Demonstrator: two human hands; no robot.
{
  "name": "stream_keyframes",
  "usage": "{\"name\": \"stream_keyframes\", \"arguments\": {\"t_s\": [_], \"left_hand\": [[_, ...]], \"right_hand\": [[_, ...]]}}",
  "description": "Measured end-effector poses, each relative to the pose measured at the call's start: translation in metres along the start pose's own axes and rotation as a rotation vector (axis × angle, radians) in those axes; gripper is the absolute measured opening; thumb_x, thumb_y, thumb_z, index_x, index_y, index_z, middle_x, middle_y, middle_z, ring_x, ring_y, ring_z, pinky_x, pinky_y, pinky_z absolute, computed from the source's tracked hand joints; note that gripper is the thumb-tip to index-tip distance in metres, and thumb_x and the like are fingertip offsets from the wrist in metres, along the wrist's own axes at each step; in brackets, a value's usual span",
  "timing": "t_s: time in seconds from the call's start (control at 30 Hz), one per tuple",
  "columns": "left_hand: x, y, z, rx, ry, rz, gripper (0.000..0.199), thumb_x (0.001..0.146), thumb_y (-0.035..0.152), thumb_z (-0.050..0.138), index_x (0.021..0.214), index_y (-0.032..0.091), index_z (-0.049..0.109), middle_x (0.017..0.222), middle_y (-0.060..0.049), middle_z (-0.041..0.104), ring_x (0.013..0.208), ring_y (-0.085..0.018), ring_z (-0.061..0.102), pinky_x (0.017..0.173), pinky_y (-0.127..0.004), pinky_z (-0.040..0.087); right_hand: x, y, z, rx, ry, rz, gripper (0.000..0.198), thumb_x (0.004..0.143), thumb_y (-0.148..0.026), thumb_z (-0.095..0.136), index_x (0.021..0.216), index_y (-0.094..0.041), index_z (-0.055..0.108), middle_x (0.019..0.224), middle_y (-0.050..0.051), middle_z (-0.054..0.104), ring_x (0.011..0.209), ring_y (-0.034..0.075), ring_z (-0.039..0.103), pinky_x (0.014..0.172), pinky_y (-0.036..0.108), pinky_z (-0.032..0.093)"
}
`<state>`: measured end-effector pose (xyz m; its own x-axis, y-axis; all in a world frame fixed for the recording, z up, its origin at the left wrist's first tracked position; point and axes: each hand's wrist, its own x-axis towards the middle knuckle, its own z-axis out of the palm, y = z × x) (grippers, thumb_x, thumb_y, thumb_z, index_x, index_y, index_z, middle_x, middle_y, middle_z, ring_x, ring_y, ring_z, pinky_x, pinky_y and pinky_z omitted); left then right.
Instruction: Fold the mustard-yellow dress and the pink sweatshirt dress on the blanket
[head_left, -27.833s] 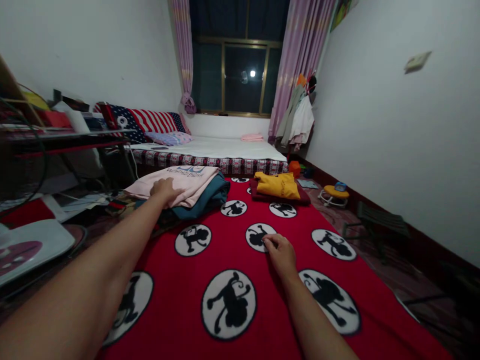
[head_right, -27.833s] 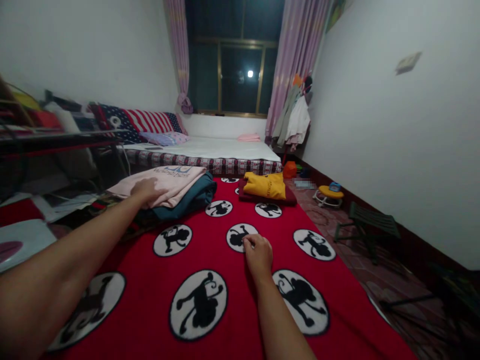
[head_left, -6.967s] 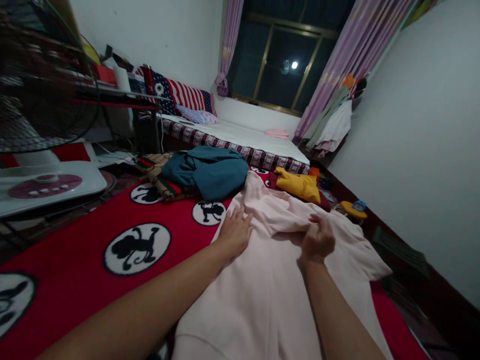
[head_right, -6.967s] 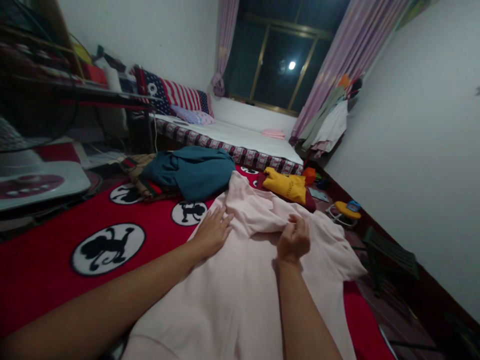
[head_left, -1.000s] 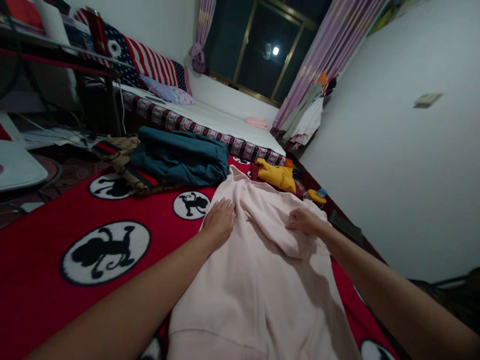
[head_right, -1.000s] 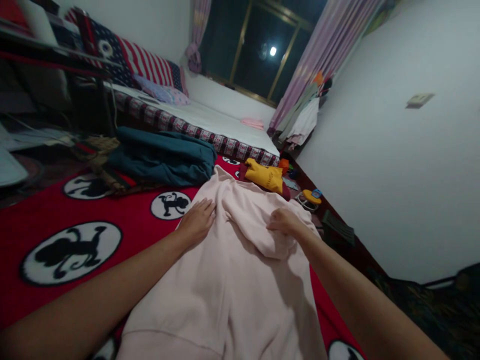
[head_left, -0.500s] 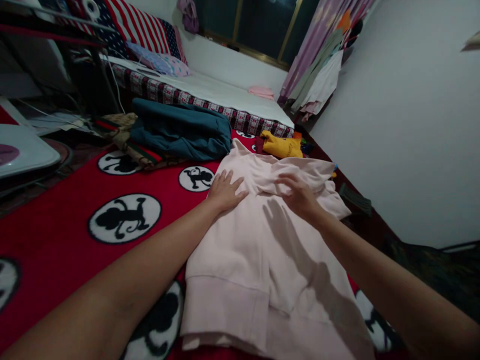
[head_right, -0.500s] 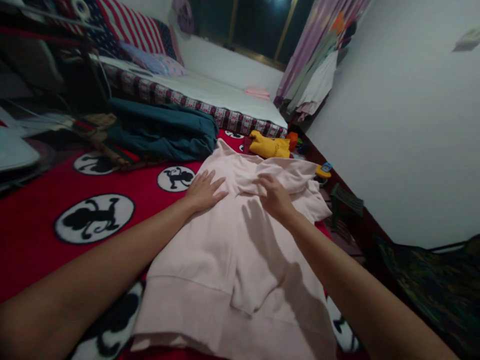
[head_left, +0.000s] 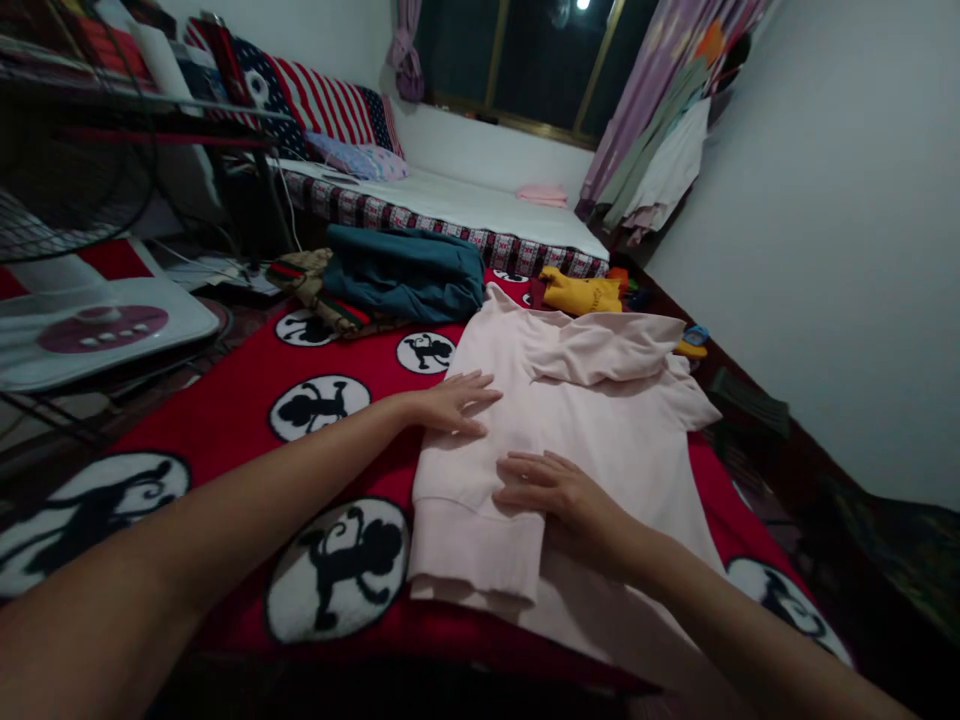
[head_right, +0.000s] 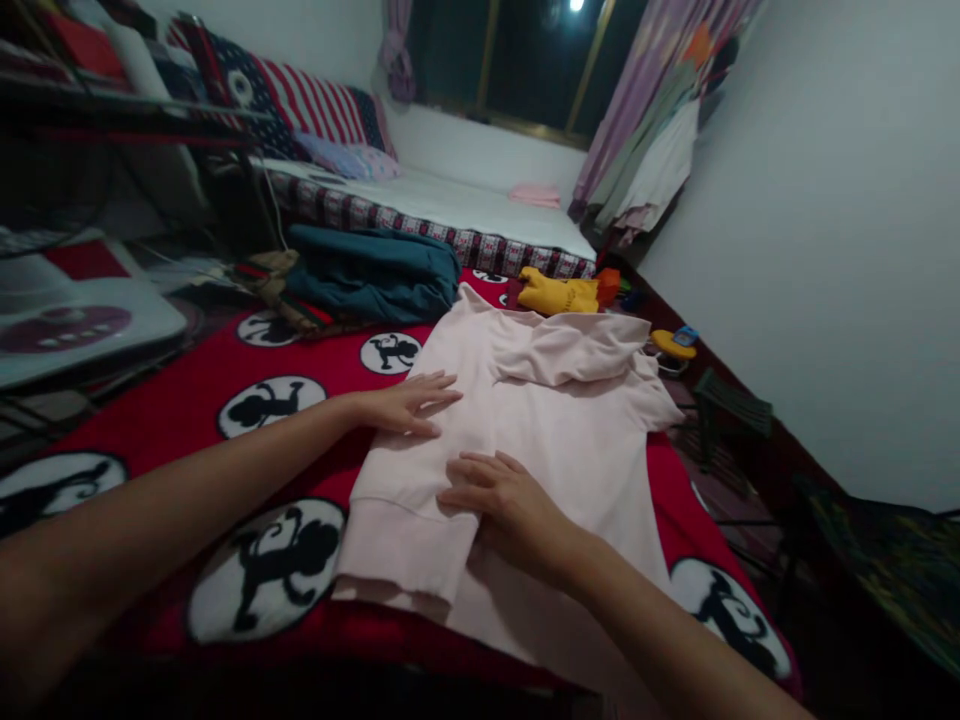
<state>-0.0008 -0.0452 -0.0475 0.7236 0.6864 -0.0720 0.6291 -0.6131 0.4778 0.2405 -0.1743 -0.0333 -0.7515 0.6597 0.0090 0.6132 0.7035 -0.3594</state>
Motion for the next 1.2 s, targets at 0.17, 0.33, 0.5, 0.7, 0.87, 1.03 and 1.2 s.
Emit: {"name": "stream_keyframes", "arguments": {"t_s": [0.17, 0.33, 0.5, 0.7, 0.87, 1.03, 1.2], "left_hand": [[-0.073, 0.024, -0.002, -0.141, -0.056, 0.111, 0.046, 0.08, 0.014, 0.054, 0.125, 0.025, 0.06, 0.149, -0.007, 0.041, 0.139, -0.02, 0.035, 0.113, -0.031, 0.027], [-0.11, 0.053, -0.001, -0.137, -0.027, 0.123, 0.045, 0.07, 0.0, 0.049, 0.102, 0.025, 0.068, 0.115, -0.003, 0.062, 0.108, -0.018, 0.057, 0.095, -0.025, 0.043], [-0.123, 0.075, -0.01, -0.151, -0.156, 0.088, 0.037, 0.073, 0.002, 0.05, 0.096, 0.022, 0.07, 0.1, -0.002, 0.067, 0.091, -0.015, 0.062, 0.082, -0.02, 0.046], [-0.095, 0.074, -0.037, -0.127, -0.424, 0.023, 0.039, 0.073, 0.009, 0.053, 0.103, 0.022, 0.074, 0.093, -0.002, 0.074, 0.08, -0.015, 0.067, 0.067, -0.019, 0.048], [-0.011, 0.047, -0.049, 0.24, -0.138, -0.041, 0.032, 0.075, 0.013, 0.051, 0.095, 0.018, 0.076, 0.084, -0.007, 0.075, 0.077, -0.019, 0.068, 0.067, -0.024, 0.049], [0.082, 0.004, -0.054, 0.558, 0.237, -0.168, 0.031, 0.076, 0.011, 0.054, 0.099, 0.02, 0.073, 0.105, -0.009, 0.071, 0.098, -0.024, 0.066, 0.081, -0.03, 0.051], [0.147, -0.03, -0.081, 0.584, 0.351, -0.302, 0.039, 0.084, 0.006, 0.044, 0.115, 0.018, 0.065, 0.117, -0.012, 0.065, 0.107, -0.024, 0.063, 0.089, -0.032, 0.049]], "right_hand": [[0.001, -0.003, 0.003, 0.054, -0.043, 0.036, 0.051, 0.079, -0.013, 0.059, 0.127, -0.032, 0.059, 0.147, 0.009, 0.044, 0.138, 0.028, 0.037, 0.109, 0.056, 0.027], [0.003, -0.003, 0.001, 0.186, 0.026, 0.085, 0.045, 0.082, -0.019, 0.055, 0.125, -0.031, 0.06, 0.141, 0.009, 0.052, 0.134, 0.026, 0.043, 0.112, 0.058, 0.019], [-0.005, -0.015, -0.013, 0.254, 0.068, 0.052, 0.046, 0.082, -0.016, 0.049, 0.124, -0.032, 0.061, 0.133, 0.005, 0.06, 0.13, 0.024, 0.048, 0.112, 0.054, 0.022], [0.013, -0.017, -0.04, 0.364, -0.032, 0.093, 0.046, 0.067, -0.002, 0.045, 0.094, -0.025, 0.074, 0.094, 0.0, 0.075, 0.089, 0.017, 0.069, 0.092, 0.032, 0.047], [0.071, 0.011, -0.021, 0.242, 0.315, 0.214, 0.041, 0.078, -0.018, 0.056, 0.118, -0.018, 0.064, 0.121, 0.01, 0.066, 0.112, 0.025, 0.059, 0.101, 0.041, 0.041], [0.092, 0.022, 0.019, 0.063, 0.246, 0.198, 0.053, 0.085, -0.036, 0.057, 0.136, -0.023, 0.048, 0.151, 0.011, 0.038, 0.141, 0.03, 0.028, 0.113, 0.058, 0.015], [0.084, 0.023, 0.023, 0.142, 0.274, 0.185, 0.04, 0.086, -0.031, 0.056, 0.126, -0.028, 0.055, 0.15, 0.004, 0.041, 0.14, 0.026, 0.03, 0.115, 0.055, 0.013]]}}
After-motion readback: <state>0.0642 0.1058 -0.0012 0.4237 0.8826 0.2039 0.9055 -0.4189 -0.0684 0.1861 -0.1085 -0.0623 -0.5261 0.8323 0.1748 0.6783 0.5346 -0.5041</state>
